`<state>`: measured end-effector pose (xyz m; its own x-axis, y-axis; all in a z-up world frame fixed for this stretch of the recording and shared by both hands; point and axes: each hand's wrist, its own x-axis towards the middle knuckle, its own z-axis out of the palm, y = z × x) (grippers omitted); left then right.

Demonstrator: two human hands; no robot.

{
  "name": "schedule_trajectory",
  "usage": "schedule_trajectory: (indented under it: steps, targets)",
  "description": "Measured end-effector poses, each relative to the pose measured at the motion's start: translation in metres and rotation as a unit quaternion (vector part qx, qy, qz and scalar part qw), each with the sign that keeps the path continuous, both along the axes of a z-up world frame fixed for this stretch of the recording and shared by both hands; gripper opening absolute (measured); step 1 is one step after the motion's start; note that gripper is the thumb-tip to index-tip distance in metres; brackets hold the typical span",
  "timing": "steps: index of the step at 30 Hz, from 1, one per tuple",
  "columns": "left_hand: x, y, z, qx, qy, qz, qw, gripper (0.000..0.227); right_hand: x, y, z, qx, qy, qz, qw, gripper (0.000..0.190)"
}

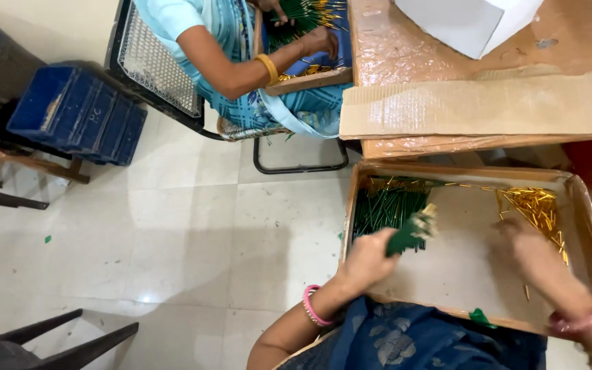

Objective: The person sits with a wooden tray on their lap and assembles decorative sticks. They hold a bundle of green sticks in one hand, pick gold foil tips from the tray, press a tip onto the end of each stick, and add the finished stick to a growing bundle, occasionally reaching for more tips or repositioning sticks in the tray.

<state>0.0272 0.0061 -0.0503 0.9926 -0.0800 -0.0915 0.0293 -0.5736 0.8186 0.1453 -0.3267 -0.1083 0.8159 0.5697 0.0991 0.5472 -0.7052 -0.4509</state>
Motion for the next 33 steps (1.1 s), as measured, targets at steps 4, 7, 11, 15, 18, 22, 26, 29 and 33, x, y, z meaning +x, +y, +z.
schedule_trajectory:
  steps: [4,7,11,15,18,22,26,29,33]
  targets:
    - [-0.003,0.021,-0.028,-0.051,-0.031,0.071,0.996,0.031,0.011,-0.033,-0.020,-0.171,-0.001,-0.114,0.979,0.041]
    - [-0.008,0.017,-0.060,-0.288,0.064,0.088,0.951,0.025,-0.002,-0.031,-0.023,-0.232,0.090,-0.175,0.952,0.025]
    - [-0.014,0.008,-0.070,-0.430,0.194,0.028,0.881,0.031,-0.012,-0.012,0.009,-0.226,0.062,-0.206,0.950,0.028]
    - [-0.012,0.004,-0.051,-0.422,0.187,0.042,0.886,0.034,-0.006,-0.021,0.008,-0.027,0.021,-0.220,0.975,0.031]
    - [-0.007,-0.006,-0.050,-0.434,0.148,0.019,0.889,0.043,-0.002,-0.022,0.012,0.030,0.015,-0.186,0.982,0.031]
    - [-0.003,-0.025,-0.014,-0.290,0.175,0.059,0.939,0.079,-0.017,-0.013,0.040,0.094,0.114,-0.160,0.976,0.029]
    - [0.003,-0.041,-0.043,-0.377,0.113,0.000,0.919,0.069,-0.016,-0.014,0.031,0.203,0.268,-0.172,0.926,0.025]
    - [0.011,-0.047,-0.034,-0.401,0.070,-0.045,0.912,0.047,-0.003,-0.034,0.007,0.356,0.344,-0.135,0.859,0.025]
    - [0.025,-0.062,-0.034,-0.408,0.059,-0.105,0.905,0.044,0.018,-0.056,-0.013,0.490,0.445,-0.025,0.749,0.023]
